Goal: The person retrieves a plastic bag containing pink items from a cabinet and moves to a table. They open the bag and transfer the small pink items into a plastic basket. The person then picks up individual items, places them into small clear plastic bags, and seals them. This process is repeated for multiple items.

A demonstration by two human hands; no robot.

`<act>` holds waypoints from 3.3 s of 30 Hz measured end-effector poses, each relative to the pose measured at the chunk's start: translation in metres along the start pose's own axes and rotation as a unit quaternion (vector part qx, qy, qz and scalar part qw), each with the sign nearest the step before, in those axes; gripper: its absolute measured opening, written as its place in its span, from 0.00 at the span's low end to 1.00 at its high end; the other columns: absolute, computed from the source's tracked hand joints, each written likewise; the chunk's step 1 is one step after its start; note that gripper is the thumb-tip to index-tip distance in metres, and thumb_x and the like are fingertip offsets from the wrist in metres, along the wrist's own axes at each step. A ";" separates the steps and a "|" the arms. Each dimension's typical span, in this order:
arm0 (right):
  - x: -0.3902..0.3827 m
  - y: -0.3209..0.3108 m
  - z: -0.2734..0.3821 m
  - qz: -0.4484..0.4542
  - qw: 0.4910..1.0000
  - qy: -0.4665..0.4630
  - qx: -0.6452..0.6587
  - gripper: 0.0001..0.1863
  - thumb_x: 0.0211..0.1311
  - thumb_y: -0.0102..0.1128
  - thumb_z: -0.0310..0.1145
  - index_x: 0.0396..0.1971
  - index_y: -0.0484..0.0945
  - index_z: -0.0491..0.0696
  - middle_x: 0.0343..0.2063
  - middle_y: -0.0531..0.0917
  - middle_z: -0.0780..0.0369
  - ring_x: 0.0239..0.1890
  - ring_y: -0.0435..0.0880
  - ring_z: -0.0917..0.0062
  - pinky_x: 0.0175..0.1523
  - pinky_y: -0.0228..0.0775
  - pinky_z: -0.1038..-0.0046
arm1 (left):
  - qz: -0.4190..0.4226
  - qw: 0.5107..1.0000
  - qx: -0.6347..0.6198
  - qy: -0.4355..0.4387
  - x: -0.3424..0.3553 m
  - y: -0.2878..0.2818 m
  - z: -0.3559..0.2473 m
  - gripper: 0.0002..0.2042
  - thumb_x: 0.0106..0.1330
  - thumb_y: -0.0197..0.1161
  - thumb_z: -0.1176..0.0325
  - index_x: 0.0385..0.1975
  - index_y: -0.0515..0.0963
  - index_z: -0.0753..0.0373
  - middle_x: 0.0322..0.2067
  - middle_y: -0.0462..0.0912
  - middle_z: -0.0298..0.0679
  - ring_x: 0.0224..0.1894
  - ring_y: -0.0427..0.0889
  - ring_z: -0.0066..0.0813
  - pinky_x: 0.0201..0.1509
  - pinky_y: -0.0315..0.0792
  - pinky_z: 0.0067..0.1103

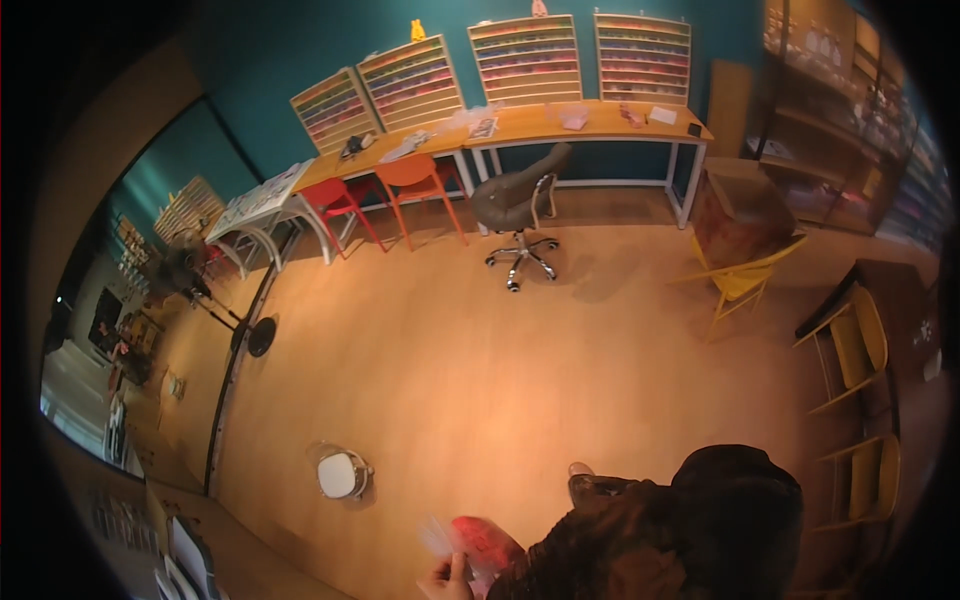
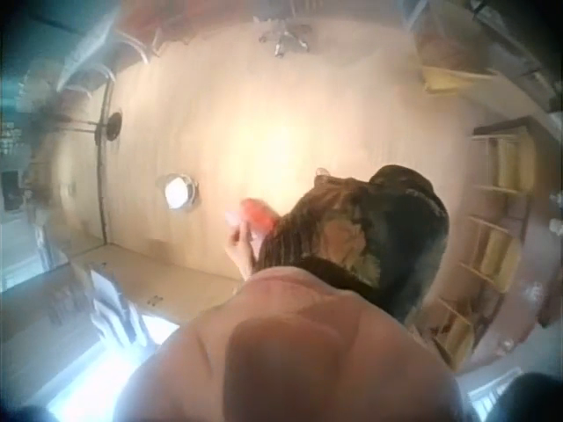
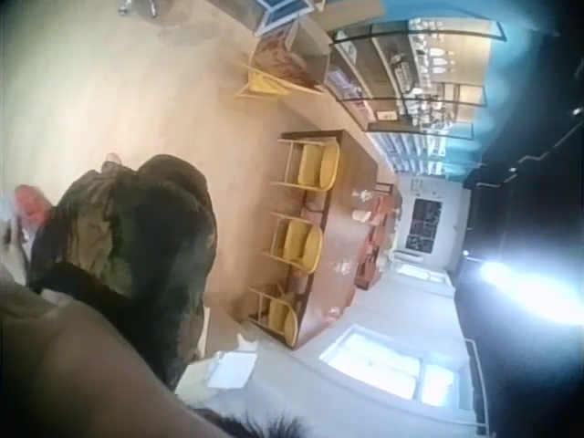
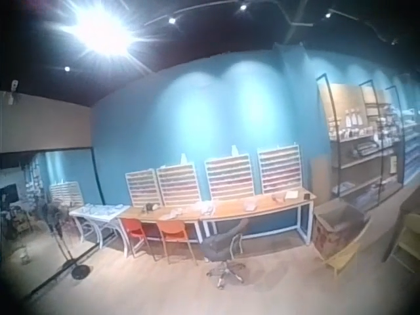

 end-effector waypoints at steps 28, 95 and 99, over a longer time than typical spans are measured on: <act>0.006 -0.617 0.097 -0.263 0.524 -0.120 0.801 0.14 0.70 0.59 0.38 0.43 0.80 0.43 0.36 0.86 0.57 0.35 0.86 0.73 0.39 0.78 0.75 | 0.432 0.806 0.021 0.404 0.365 0.685 -0.443 0.26 0.62 0.60 0.85 0.61 0.74 0.58 0.26 0.80 0.34 0.23 0.71 0.16 0.29 0.68 0.17; 0.481 -1.421 0.140 -0.160 0.845 -0.221 0.460 0.47 0.66 0.64 0.50 0.71 0.48 0.38 0.45 0.81 0.50 0.26 0.84 0.74 0.23 0.73 0.77 | 0.298 0.754 0.526 -0.259 0.715 1.109 -0.412 0.43 0.57 0.52 0.25 0.55 0.81 0.61 0.58 0.79 0.50 0.64 0.75 0.50 0.69 0.57 0.57; 0.503 -1.421 0.148 -0.168 0.854 -0.274 0.410 0.36 0.64 0.66 0.44 0.61 0.61 0.36 0.37 0.85 0.54 0.23 0.83 0.77 0.22 0.72 0.77 | 0.274 0.745 0.569 -0.212 0.658 1.098 -0.394 0.39 0.55 0.58 0.30 0.57 0.80 0.55 0.57 0.79 0.49 0.62 0.75 0.51 0.69 0.57 0.56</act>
Point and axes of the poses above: each hand's wrist, its own x-axis towards the middle knuckle, its own y-axis out of the palm, z = x × y, the point moved 3 cm from there along x, towards the middle knuckle
